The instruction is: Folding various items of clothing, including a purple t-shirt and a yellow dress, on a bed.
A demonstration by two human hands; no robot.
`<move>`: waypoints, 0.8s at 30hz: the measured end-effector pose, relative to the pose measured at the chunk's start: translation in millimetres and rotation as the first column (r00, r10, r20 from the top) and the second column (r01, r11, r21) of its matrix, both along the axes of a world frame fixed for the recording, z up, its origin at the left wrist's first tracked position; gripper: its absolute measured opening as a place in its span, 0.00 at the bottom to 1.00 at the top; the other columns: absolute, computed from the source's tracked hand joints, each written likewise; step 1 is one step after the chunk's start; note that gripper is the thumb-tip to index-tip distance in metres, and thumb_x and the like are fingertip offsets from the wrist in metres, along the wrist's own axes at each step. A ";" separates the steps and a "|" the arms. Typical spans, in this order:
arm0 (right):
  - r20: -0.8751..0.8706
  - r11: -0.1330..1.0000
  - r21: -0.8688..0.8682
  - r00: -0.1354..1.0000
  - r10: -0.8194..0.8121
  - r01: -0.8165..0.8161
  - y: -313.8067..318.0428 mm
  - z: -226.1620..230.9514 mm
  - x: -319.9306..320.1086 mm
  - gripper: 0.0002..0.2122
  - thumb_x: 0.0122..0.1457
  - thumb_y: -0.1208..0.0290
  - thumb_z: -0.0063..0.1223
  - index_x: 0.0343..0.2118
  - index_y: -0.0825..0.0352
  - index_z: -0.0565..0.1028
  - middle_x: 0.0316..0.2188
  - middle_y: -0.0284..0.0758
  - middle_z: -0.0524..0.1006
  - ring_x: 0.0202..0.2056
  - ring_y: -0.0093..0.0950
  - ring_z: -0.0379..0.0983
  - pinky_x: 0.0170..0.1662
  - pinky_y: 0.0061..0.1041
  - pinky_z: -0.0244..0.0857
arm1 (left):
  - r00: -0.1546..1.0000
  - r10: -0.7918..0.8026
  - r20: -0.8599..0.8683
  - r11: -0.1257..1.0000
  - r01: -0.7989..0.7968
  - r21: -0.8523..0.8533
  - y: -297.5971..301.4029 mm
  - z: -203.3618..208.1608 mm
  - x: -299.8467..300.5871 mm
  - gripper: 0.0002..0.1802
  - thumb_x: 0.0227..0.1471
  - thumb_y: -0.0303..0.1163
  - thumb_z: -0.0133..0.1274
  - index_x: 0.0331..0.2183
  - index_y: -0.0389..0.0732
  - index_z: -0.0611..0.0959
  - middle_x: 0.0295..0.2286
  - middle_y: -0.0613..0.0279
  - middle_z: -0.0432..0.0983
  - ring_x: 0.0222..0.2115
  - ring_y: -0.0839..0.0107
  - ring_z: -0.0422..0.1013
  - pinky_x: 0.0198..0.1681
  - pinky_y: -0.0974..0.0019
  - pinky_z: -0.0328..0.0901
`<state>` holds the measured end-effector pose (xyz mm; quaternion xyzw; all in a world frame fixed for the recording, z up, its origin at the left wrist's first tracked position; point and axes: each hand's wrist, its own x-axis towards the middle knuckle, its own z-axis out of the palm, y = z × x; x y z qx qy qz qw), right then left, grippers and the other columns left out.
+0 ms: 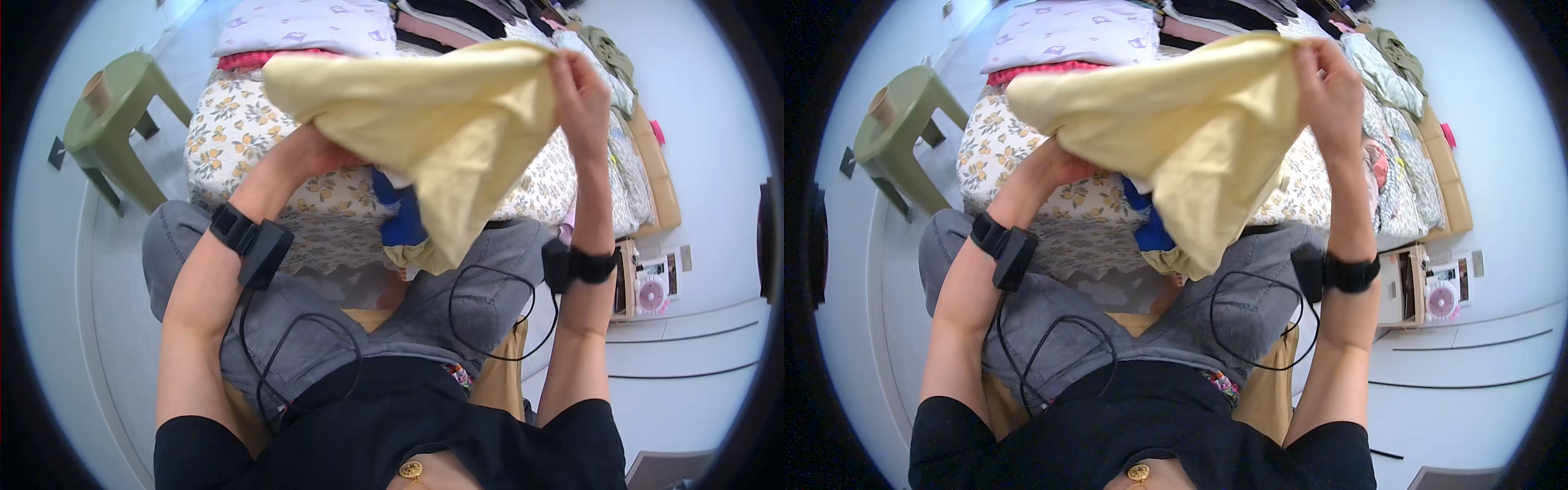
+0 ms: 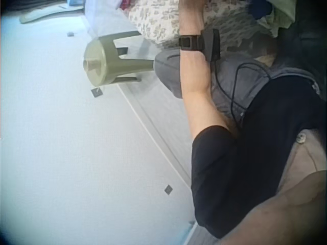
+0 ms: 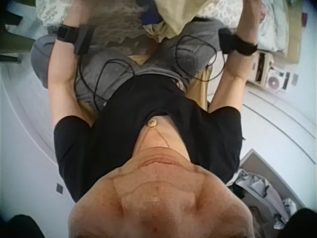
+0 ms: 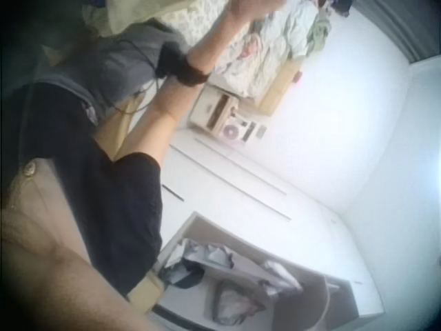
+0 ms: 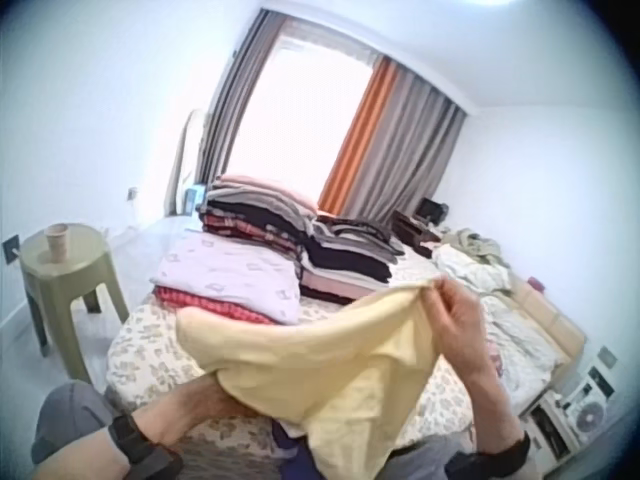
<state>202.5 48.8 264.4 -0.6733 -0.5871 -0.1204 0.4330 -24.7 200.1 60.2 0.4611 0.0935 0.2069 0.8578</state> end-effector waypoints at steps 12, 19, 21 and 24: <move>-0.111 0.918 -0.354 0.983 0.148 -0.178 -2.0 -93.2 -98.2 0.08 0.51 0.70 0.46 0.28 0.71 0.72 0.19 0.46 0.74 0.23 0.33 0.74 0.28 0.30 0.66 | 0.857 -0.462 0.228 0.879 0.478 -0.013 -33.6 48.3 -5.4 0.28 0.53 0.38 0.52 0.52 0.35 0.66 0.46 0.51 0.69 0.45 0.56 0.70 0.44 0.61 0.68; -0.599 0.813 -0.335 0.773 0.206 -0.476 -7.6 -103.5 -82.4 0.08 0.58 0.70 0.49 0.30 0.70 0.71 0.22 0.31 0.73 0.24 0.17 0.70 0.25 0.16 0.65 | 0.990 -0.022 -0.142 0.990 0.041 0.134 -54.2 67.8 -6.4 0.23 0.52 0.35 0.55 0.48 0.37 0.71 0.41 0.61 0.73 0.39 0.73 0.71 0.41 0.67 0.68; -0.770 0.801 -0.300 0.627 0.118 -0.518 -14.3 -82.5 -78.9 0.08 0.54 0.71 0.48 0.28 0.71 0.72 0.21 0.37 0.75 0.22 0.23 0.73 0.25 0.20 0.66 | 0.996 0.005 -0.087 0.996 0.002 0.086 -50.4 56.4 -0.2 0.19 0.53 0.32 0.53 0.46 0.37 0.73 0.38 0.62 0.74 0.35 0.74 0.72 0.37 0.69 0.68; -0.767 0.836 -0.198 0.612 0.193 -0.512 -19.6 -67.8 -55.1 0.06 0.59 0.69 0.49 0.34 0.67 0.71 0.26 0.30 0.74 0.27 0.17 0.72 0.28 0.17 0.69 | 0.997 0.067 -0.044 0.994 -0.063 0.086 -46.6 54.4 3.8 0.14 0.53 0.31 0.52 0.41 0.36 0.76 0.32 0.64 0.76 0.30 0.74 0.72 0.37 0.71 0.67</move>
